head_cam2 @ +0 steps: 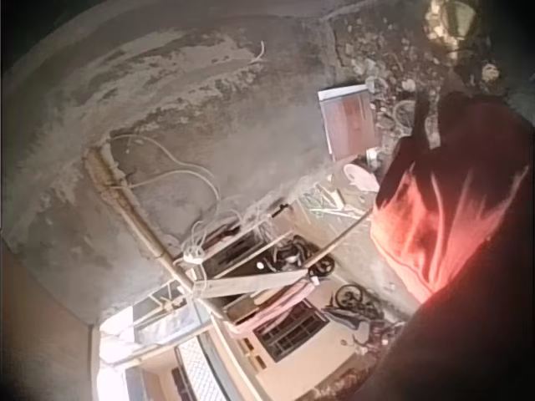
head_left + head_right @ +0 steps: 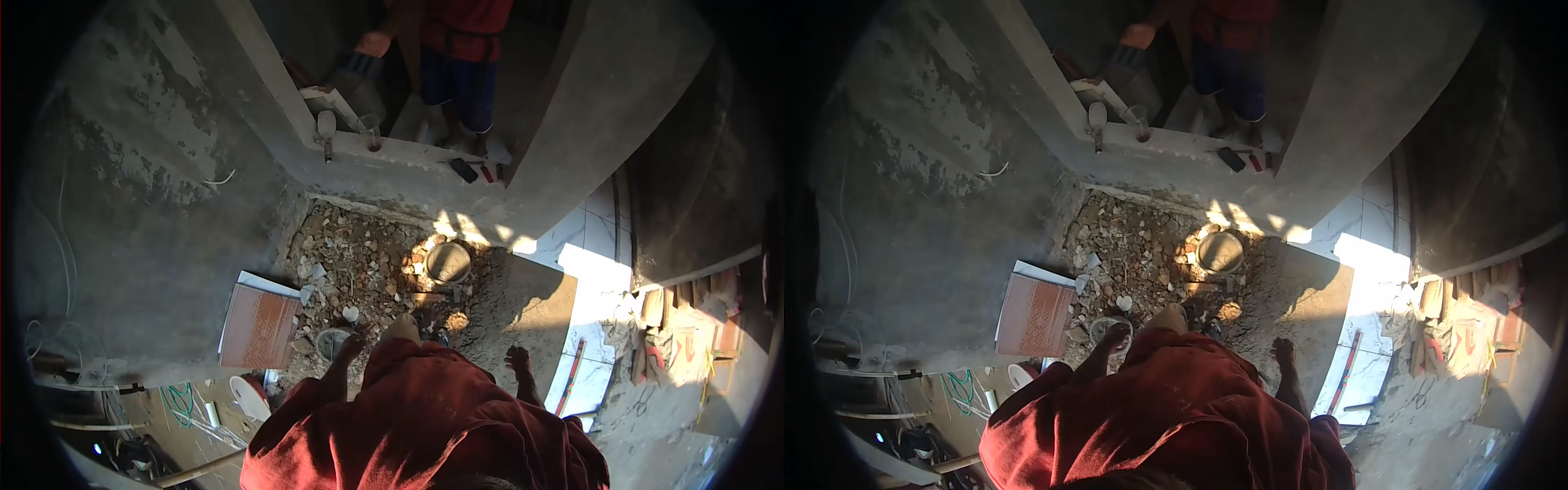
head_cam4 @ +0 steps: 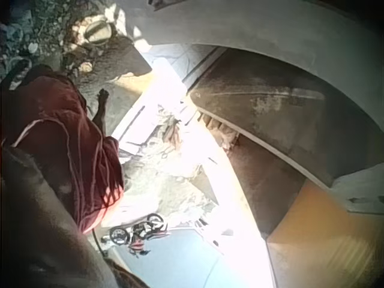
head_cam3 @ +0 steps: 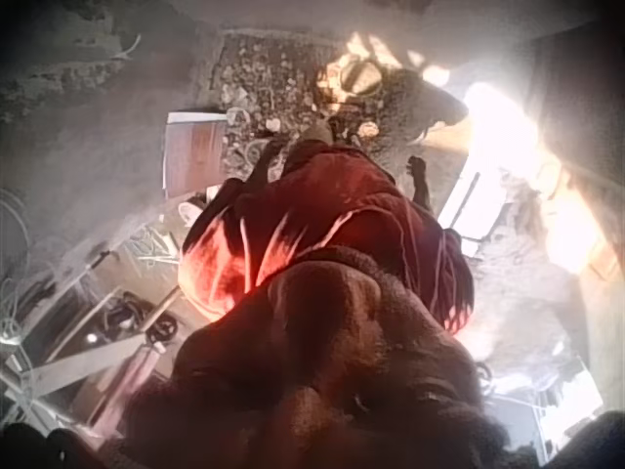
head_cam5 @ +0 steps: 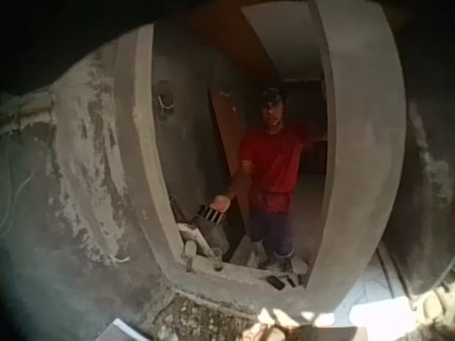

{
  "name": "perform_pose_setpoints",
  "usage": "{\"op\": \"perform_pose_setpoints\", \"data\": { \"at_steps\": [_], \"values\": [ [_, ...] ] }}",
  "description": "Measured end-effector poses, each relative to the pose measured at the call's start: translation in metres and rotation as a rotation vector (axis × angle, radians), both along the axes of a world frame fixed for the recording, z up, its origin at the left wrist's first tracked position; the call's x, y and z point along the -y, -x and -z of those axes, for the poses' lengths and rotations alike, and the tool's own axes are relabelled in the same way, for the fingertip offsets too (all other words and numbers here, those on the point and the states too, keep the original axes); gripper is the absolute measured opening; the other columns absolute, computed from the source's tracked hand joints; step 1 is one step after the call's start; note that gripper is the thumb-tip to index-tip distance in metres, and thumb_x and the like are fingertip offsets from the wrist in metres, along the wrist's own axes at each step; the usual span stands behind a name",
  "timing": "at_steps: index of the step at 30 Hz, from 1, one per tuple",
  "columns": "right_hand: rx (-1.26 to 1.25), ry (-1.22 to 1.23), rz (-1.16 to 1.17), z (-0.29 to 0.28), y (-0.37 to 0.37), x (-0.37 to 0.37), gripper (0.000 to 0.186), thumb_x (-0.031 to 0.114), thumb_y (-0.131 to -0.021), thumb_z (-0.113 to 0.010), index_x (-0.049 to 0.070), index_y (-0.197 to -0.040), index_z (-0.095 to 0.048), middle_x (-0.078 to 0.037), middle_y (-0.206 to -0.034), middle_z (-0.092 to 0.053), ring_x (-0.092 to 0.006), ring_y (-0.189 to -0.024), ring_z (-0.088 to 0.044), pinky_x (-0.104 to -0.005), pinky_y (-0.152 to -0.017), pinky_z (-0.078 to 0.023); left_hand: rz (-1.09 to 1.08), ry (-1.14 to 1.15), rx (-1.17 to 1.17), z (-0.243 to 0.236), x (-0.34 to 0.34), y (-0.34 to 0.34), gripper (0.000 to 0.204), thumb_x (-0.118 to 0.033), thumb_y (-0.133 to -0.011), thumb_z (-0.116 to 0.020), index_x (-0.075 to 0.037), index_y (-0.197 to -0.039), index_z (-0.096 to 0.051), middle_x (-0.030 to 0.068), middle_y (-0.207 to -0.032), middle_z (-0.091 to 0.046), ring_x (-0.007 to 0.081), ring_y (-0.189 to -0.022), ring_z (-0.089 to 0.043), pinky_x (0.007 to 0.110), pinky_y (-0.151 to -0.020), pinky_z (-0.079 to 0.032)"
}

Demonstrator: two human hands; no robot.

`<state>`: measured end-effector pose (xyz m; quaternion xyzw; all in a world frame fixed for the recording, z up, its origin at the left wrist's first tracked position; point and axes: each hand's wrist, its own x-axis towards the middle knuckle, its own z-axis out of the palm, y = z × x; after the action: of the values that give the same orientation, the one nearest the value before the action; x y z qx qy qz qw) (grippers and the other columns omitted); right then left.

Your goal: The person places a large white tile onto a prepared sand and cement bed on the floor, positions it manually, and then uses a trowel to scrape and level the surrounding mortar mixture.

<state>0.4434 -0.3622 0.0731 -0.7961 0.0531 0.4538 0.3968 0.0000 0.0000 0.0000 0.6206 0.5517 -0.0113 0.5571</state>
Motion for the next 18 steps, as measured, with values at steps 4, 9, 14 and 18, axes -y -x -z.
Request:
{"op": "perform_pose_setpoints", "data": {
  "at_steps": [4, 9, 14, 18],
  "values": [
    [0.03, -0.104, 0.031, 0.002, -0.008, -0.017, 0.026, 0.031, -0.087, -0.055, 0.005, -0.09, -0.06, -0.006, -0.082, -0.062, -0.0202, -0.066, -0.064, -0.0339, -0.052, -0.052, 0.093, -0.057, -0.15, -0.028, 0.022, 0.033, 0.025, -0.025, -0.08, -0.053, -0.004, -0.075, -0.066, 0.0143, -0.071, -0.065, 0.0274, -0.07, -0.064, 0.04, -0.068, -0.049],
    [0.043, 0.033, -0.21, 0.012, -0.005, -0.02, 0.028, 0.028, -0.084, -0.062, 0.0, -0.088, -0.06, -0.009, -0.077, -0.063, -0.0212, -0.063, -0.065, -0.0359, -0.05, -0.053, -0.157, 0.1, -0.013, -0.03, 0.055, 0.042, 0.022, -0.023, -0.079, -0.057, -0.005, -0.071, -0.066, 0.0112, -0.069, -0.066, 0.018, -0.064, -0.063, 0.036, -0.061, -0.048],
    [0.056, 0.181, -0.534, 0.029, -0.013, -0.034, 0.018, 0.012, -0.074, -0.071, -0.001, -0.081, -0.061, -0.013, -0.07, -0.065, -0.0206, -0.058, -0.065, -0.0325, -0.047, -0.053, -0.361, 0.197, 0.174, -0.034, 0.078, 0.023, 0.016, -0.021, -0.074, -0.068, -0.006, -0.081, -0.071, 0.0075, -0.075, -0.068, 0.0173, -0.066, -0.065, 0.032, -0.066, -0.052],
    [-0.125, 0.023, -0.669, 0.009, -0.006, -0.085, 0.016, 0.01, -0.08, -0.062, 0.0, -0.069, -0.059, -0.012, -0.066, -0.064, -0.0186, -0.053, -0.063, -0.0314, -0.045, -0.049, 0.099, -0.17, -0.041, -0.004, 0.108, 0.057, 0.022, -0.019, -0.077, -0.061, -0.005, -0.091, -0.071, 0.0119, -0.086, -0.071, 0.0196, -0.069, -0.067, 0.033, -0.065, -0.052]
  ]
}}
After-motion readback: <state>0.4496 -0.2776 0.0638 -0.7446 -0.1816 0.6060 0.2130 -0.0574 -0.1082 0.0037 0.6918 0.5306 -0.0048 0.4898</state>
